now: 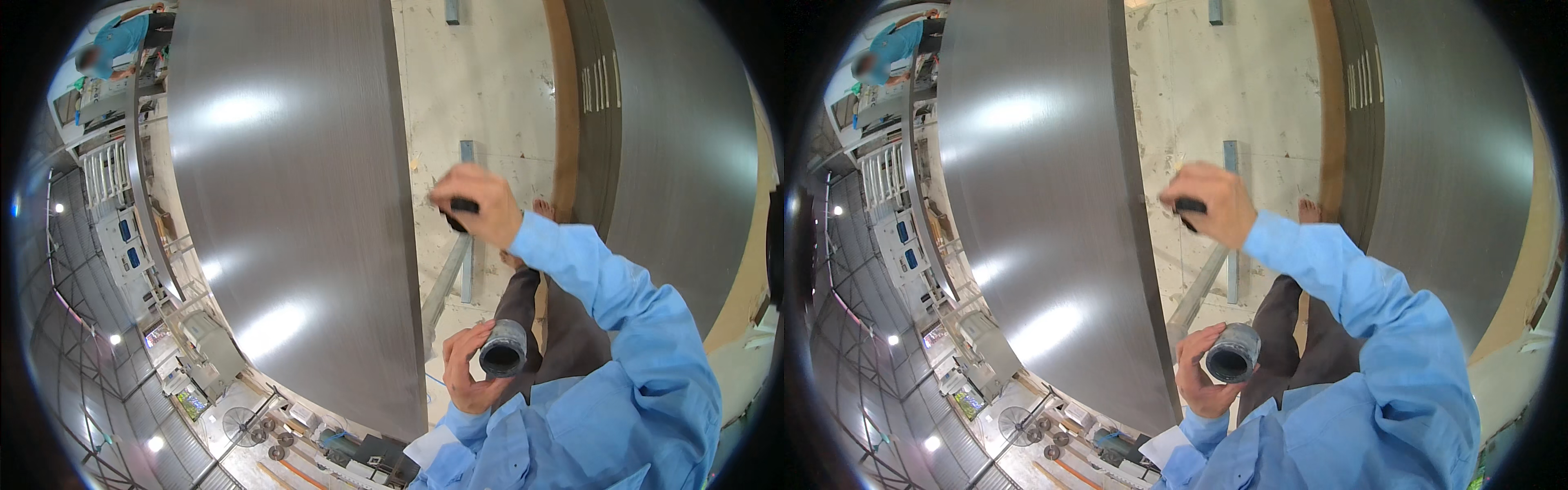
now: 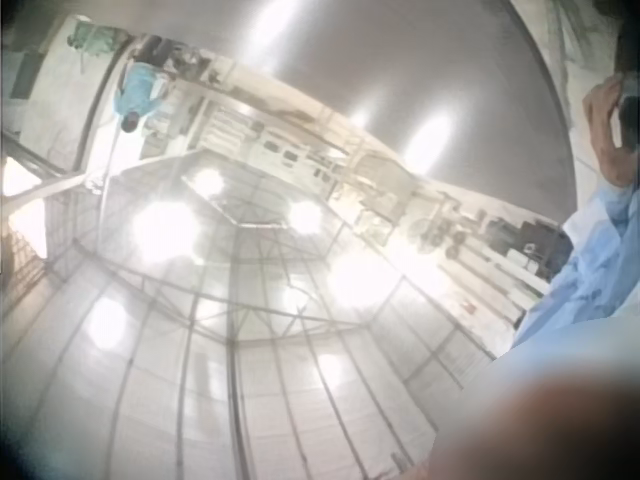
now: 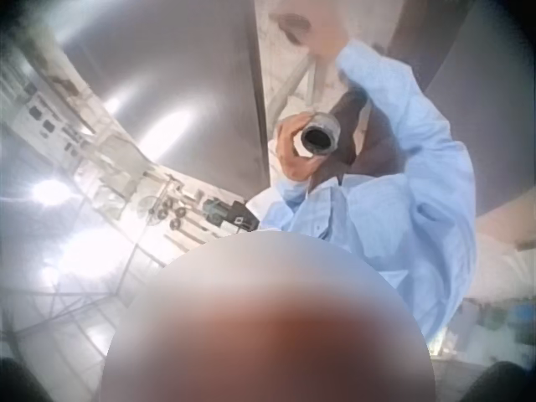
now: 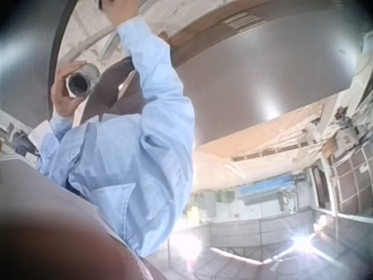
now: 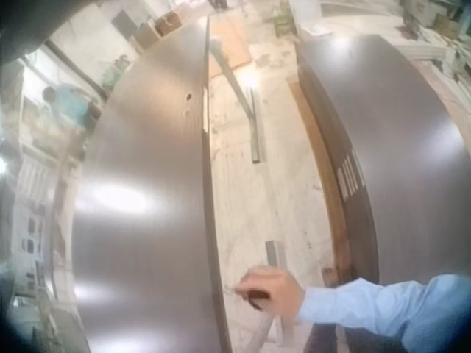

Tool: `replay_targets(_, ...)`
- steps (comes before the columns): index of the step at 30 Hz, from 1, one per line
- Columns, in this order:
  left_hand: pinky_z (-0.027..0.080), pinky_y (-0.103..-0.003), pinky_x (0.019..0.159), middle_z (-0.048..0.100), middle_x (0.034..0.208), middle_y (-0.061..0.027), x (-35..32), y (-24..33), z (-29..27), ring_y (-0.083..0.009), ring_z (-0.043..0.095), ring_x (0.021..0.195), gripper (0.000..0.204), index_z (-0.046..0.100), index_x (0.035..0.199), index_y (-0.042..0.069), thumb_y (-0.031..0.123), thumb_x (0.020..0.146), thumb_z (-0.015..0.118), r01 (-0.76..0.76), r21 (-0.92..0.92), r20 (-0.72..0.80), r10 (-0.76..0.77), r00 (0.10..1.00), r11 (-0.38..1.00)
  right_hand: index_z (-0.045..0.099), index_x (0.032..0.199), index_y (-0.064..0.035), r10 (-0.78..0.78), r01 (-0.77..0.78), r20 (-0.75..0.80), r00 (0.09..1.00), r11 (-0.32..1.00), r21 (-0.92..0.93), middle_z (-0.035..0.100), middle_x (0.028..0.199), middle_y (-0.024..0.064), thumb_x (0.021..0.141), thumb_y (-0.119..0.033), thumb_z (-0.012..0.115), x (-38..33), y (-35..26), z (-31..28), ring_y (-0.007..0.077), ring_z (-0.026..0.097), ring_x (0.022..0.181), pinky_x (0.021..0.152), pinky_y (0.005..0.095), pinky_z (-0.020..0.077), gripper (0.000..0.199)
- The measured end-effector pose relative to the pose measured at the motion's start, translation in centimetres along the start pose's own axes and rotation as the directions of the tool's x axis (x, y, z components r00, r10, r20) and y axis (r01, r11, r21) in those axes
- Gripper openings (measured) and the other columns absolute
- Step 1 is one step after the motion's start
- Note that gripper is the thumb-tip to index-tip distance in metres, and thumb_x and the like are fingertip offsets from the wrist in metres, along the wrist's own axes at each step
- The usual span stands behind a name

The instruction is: The person applies a dark substance to the edge of a large gray tabletop using a small cloth, holding a container in the other hand. They move along the edge, repeatedly dabbing the cloth and working on different sections of the tabletop perimeter.

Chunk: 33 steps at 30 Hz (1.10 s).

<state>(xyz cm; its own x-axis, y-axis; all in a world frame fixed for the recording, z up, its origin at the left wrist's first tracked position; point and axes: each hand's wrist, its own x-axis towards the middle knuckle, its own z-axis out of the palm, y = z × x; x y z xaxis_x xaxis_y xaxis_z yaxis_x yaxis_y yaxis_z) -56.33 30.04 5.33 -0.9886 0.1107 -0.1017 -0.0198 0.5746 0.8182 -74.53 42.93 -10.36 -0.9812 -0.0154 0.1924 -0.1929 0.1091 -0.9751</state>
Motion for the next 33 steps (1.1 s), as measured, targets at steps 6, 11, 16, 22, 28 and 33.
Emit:
replay_targets(6, 0.053, -0.042, 0.100, 0.074, 0.128, -0.0166, -1.0, -1.5, -0.5, -0.0323, 0.067, 0.118, 0.076, 0.063, 0.128, 0.005, 0.014, 0.064, 0.102, -0.028, -0.053, 0.010, 0.028, 1.000, 0.998, 0.073, 0.099, -0.0138, -0.203, 0.227, 0.351, 0.914, 0.973, -0.030, 0.069, 0.096, 0.0049, 0.072, 0.002, 0.079, -3.7, -2.2, 1.3, 0.0299, 0.069, 0.092, 0.076, 0.0426, 0.0571, 0.032)
replay_targets(11, 0.053, -0.042, 0.100, 0.074, 0.127, -0.0160, -2.0, -3.0, -1.0, -0.0319, 0.067, 0.118, 0.076, 0.063, 0.128, 0.005, 0.013, 0.064, 0.102, -0.016, -0.064, 0.032, 0.018, 0.999, 0.998, 0.074, 0.098, -0.0158, -0.129, 0.140, 0.233, 0.964, 0.990, -0.031, 0.069, 0.096, 0.0034, 0.076, -0.002, 0.079, -4.5, -3.1, 0.6, 0.0274, 0.069, 0.094, 0.074, 0.0419, 0.0569, 0.027)
replay_targets(16, 0.053, -0.042, 0.100, 0.075, 0.125, -0.0161, -3.1, -3.7, -2.0, -0.0320, 0.067, 0.117, 0.075, 0.063, 0.128, 0.005, 0.013, 0.064, 0.101, -0.049, -0.084, 0.020, 0.050, 0.999, 0.995, 0.074, 0.095, -0.0174, -0.107, 0.118, 0.086, 0.990, 0.983, -0.137, 0.069, 0.095, 0.0015, 0.077, -0.002, 0.080, -0.9, -1.8, 0.0, 0.0260, 0.069, 0.094, 0.072, 0.0397, 0.0568, 0.025)
replay_targets(22, 0.053, -0.042, 0.099, 0.075, 0.125, -0.0161, -3.1, -3.6, -3.2, -0.0326, 0.067, 0.115, 0.071, 0.065, 0.125, 0.005, 0.014, 0.064, 0.101, -0.108, -0.101, 0.001, 0.108, 0.994, 0.989, 0.074, 0.094, -0.0172, -0.110, 0.161, 0.254, 0.961, 0.968, -0.190, 0.068, 0.094, 0.0012, 0.076, 0.000, 0.080, -3.2, -5.0, -1.0, 0.0267, 0.069, 0.093, 0.072, 0.0419, 0.0565, 0.026)
replay_targets(28, 0.053, -0.042, 0.098, 0.075, 0.125, -0.0156, -1.7, -2.7, -3.0, -0.0324, 0.067, 0.115, 0.069, 0.065, 0.123, 0.005, 0.014, 0.065, 0.101, -0.120, -0.105, -0.027, 0.118, 0.993, 0.987, 0.074, 0.097, -0.0151, -0.092, 0.110, 0.066, 0.994, 0.917, -0.384, 0.068, 0.092, 0.0059, 0.076, -0.006, 0.081, 7.7, -4.6, -4.2, 0.0306, 0.069, 0.089, 0.074, 0.0427, 0.0559, 0.024)
replay_targets(33, 0.052, -0.042, 0.099, 0.075, 0.125, -0.0153, 0.4, -1.9, -2.3, -0.0319, 0.067, 0.115, 0.071, 0.064, 0.125, 0.006, 0.014, 0.065, 0.101, -0.085, -0.100, -0.038, 0.082, 0.996, 0.991, 0.075, 0.099, -0.0131, -0.109, 0.161, 0.170, 0.979, 0.929, -0.334, 0.069, 0.092, 0.0074, 0.080, -0.008, 0.078, 9.3, -6.1, -6.9, 0.0319, 0.070, 0.089, 0.077, 0.0418, 0.0563, 0.020)
